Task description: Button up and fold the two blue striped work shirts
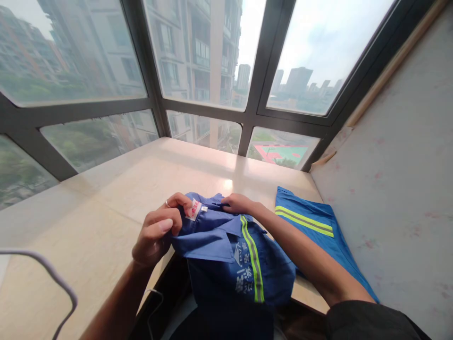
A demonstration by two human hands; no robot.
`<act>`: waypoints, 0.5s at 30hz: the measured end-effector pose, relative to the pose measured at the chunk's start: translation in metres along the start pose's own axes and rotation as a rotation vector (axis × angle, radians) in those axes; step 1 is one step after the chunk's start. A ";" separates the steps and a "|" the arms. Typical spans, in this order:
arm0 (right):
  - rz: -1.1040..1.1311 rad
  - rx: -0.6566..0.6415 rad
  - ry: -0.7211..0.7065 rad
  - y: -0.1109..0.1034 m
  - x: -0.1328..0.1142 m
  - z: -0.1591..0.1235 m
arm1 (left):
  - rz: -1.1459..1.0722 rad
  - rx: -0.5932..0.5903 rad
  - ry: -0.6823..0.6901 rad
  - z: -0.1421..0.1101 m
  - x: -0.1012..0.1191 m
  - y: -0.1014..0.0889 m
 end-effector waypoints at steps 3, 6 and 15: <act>-0.044 0.297 0.209 -0.029 0.023 -0.022 | 0.087 0.124 0.059 0.007 -0.008 -0.018; 0.110 0.728 0.416 -0.077 0.052 -0.057 | 0.247 0.216 0.050 0.022 -0.027 -0.028; 1.055 1.387 0.502 -0.175 0.073 -0.151 | 0.421 0.377 0.005 0.067 -0.066 0.009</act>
Point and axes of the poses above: each hand's wrist, its own z-axis towards the middle knuckle, its own y-axis out of the palm, x = y × z, the point moved 5 cm from there along z, towards the middle knuckle
